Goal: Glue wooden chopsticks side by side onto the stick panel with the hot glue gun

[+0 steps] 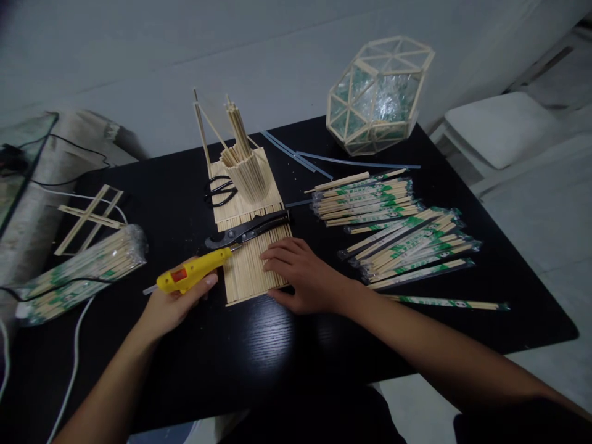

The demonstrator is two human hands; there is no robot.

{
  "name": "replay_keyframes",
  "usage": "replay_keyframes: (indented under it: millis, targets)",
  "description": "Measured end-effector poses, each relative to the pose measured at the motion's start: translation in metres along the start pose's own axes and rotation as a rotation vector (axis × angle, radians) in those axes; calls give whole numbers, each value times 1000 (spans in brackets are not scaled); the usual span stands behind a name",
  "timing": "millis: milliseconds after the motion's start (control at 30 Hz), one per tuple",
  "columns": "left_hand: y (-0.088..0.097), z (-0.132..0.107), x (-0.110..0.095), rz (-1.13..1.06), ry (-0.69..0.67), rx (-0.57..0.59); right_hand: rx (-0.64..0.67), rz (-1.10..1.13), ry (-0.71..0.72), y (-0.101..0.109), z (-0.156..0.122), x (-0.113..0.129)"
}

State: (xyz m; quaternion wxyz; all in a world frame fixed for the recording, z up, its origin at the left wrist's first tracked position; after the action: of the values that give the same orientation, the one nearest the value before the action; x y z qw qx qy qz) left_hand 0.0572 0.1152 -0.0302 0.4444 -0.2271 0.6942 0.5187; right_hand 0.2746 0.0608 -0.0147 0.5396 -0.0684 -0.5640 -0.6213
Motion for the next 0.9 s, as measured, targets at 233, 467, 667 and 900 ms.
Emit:
replay_keyframes:
  millis: [233, 467, 667, 900]
  targets:
    - [-6, 1, -11, 135, -74, -34, -26, 3, 41, 2, -1, 3]
    - [-7, 1, -22, 238, -176, -65, -20, -29, 78, 1, -2, 8]
    - [-10, 1, -21, 220, -201, -45, -19, -43, 85, 0, -2, 8]
    - [-14, 1, -14, 200, -178, -7, -23, -37, 77, 1, -2, 7]
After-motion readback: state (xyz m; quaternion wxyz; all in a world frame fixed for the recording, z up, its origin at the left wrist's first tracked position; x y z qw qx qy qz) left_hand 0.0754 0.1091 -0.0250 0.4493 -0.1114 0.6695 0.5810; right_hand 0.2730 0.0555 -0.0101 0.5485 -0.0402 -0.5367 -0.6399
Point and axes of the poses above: each hand's wrist, its own z-axis towards the middle knuckle, its own y-axis out of the back of the hand, x = y × z, the point moved 10 cm from there along z, towards the middle knuckle, and after that the axes turned 6 degrees about z, right-handed, at the moved point
